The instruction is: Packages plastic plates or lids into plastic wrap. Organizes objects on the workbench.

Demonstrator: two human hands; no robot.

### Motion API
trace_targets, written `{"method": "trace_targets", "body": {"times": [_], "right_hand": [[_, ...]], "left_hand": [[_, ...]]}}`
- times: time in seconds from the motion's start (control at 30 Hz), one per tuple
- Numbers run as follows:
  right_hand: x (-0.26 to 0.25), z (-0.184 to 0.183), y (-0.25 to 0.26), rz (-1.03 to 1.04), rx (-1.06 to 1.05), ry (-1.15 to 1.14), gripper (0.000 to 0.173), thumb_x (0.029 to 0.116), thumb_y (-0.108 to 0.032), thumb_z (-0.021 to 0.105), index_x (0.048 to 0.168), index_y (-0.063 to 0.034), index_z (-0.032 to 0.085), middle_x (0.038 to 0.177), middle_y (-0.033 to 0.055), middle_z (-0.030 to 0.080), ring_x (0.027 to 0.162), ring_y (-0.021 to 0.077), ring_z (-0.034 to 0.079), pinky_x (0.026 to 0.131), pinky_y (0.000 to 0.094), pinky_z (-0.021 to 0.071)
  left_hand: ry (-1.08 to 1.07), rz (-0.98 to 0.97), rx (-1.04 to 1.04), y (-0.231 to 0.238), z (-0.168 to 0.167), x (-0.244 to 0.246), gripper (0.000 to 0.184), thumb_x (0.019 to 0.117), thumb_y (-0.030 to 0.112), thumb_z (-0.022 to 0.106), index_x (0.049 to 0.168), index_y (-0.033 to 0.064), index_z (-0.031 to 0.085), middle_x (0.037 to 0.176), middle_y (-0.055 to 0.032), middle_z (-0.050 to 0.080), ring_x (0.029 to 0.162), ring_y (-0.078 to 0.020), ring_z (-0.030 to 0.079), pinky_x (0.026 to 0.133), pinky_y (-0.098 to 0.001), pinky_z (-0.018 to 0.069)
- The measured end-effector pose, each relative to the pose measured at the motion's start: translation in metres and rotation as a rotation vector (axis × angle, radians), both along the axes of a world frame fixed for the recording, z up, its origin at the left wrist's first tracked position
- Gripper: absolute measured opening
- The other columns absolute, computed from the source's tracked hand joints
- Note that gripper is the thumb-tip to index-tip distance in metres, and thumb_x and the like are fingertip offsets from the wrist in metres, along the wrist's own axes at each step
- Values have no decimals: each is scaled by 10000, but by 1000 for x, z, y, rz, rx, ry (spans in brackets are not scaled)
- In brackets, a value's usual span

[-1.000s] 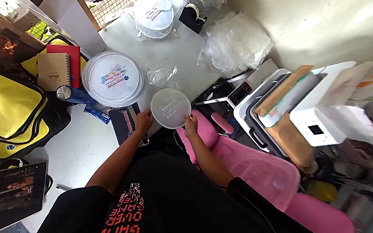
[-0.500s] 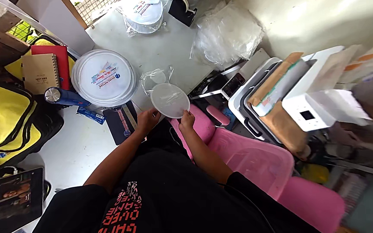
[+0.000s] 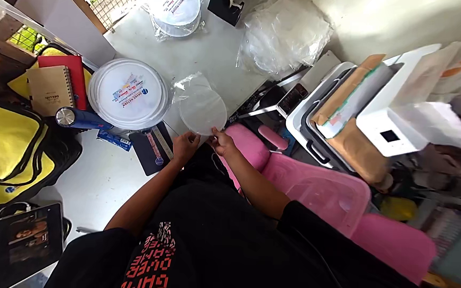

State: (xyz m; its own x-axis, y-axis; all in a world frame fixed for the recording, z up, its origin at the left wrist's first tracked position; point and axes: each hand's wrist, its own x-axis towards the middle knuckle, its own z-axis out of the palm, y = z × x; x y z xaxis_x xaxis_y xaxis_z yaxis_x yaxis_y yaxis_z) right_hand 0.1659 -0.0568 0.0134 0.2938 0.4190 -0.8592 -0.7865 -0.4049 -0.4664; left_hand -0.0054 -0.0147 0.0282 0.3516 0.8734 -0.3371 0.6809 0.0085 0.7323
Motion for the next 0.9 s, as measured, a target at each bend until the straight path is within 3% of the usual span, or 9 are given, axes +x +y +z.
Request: {"method": "trace_targets", "body": {"times": [0.1, 0.23, 0.33, 0.43, 0.53, 0.6, 0.7, 0.77, 0.9], "right_hand": [[-11, 13, 5, 43, -21, -69, 455, 960, -289, 741, 1322, -84, 558, 1105, 90, 691, 856, 157, 669, 740, 322, 579], [-15, 22, 26, -8, 35, -67, 341, 985, -285, 704, 1206, -56, 582, 904, 52, 672, 694, 100, 642, 628, 253, 564], [-9, 39, 17, 203, 116, -29, 507, 1076, -481, 480, 1340, -53, 542, 1076, 89, 714, 865, 156, 718, 799, 319, 610], [18, 49, 8, 550, 161, -197, 412, 1129, -278, 368, 1347, 13, 561, 1216, 138, 709, 1004, 208, 732, 901, 375, 605], [58, 45, 2, 972, 66, -965, 317, 1020, -132, 561, 1311, -72, 673, 1191, 104, 740, 1050, 231, 727, 925, 471, 599], [80, 34, -4, 1068, 110, -1306, 623, 865, -63, 717, 1465, -108, 557, 1371, 165, 632, 1265, 346, 604, 1066, 566, 490], [92, 20, -11, 1170, 249, -1382, 1008, 686, -144, 913, 1565, -113, 421, 1563, 245, 412, 1440, 445, 404, 1177, 601, 372], [83, 21, -19, 1203, 334, -1327, 1059, 633, -184, 955, 1557, -143, 437, 1605, 233, 352, 1450, 454, 379, 1159, 621, 383], [60, 38, -30, 1102, 485, -1242, 586, 810, -237, 849, 1348, -123, 647, 1519, 144, 497, 1386, 294, 507, 1104, 502, 492]], "left_hand": [[-50, -23, 32, -9, 4, 6, 290, 984, 396, 665, 909, 125, 738, 779, -24, 731, 698, -170, 703, 686, -464, 596], [-78, -123, -27, -7, 15, 15, 252, 968, 381, 692, 946, 138, 758, 764, -15, 729, 687, -164, 693, 689, -467, 584], [-85, -134, -51, -5, 14, 15, 258, 968, 380, 686, 948, 132, 754, 765, -19, 727, 688, -169, 693, 690, -465, 588], [-92, -64, -104, 2, 13, 7, 284, 993, 385, 652, 960, 117, 740, 781, -35, 718, 702, -180, 693, 702, -470, 592], [-46, 22, -145, 9, 22, -5, 312, 1005, 381, 629, 976, 87, 733, 839, -63, 746, 773, -211, 729, 767, -513, 599], [-71, 57, -147, 12, 36, -14, 293, 1008, 355, 634, 966, 78, 719, 841, -55, 752, 772, -189, 737, 770, -486, 609], [-205, 86, -173, 13, 69, -19, 231, 1011, 289, 658, 956, 70, 705, 838, -32, 767, 743, -151, 749, 741, -408, 637], [-342, 104, -212, 15, 94, -21, 196, 1023, 238, 650, 963, 58, 697, 847, -44, 774, 748, -160, 762, 732, -376, 654], [-655, 155, -340, 21, 141, -28, 176, 1053, 175, 595, 1028, 11, 655, 927, -121, 767, 822, -235, 771, 769, -388, 656]]}}
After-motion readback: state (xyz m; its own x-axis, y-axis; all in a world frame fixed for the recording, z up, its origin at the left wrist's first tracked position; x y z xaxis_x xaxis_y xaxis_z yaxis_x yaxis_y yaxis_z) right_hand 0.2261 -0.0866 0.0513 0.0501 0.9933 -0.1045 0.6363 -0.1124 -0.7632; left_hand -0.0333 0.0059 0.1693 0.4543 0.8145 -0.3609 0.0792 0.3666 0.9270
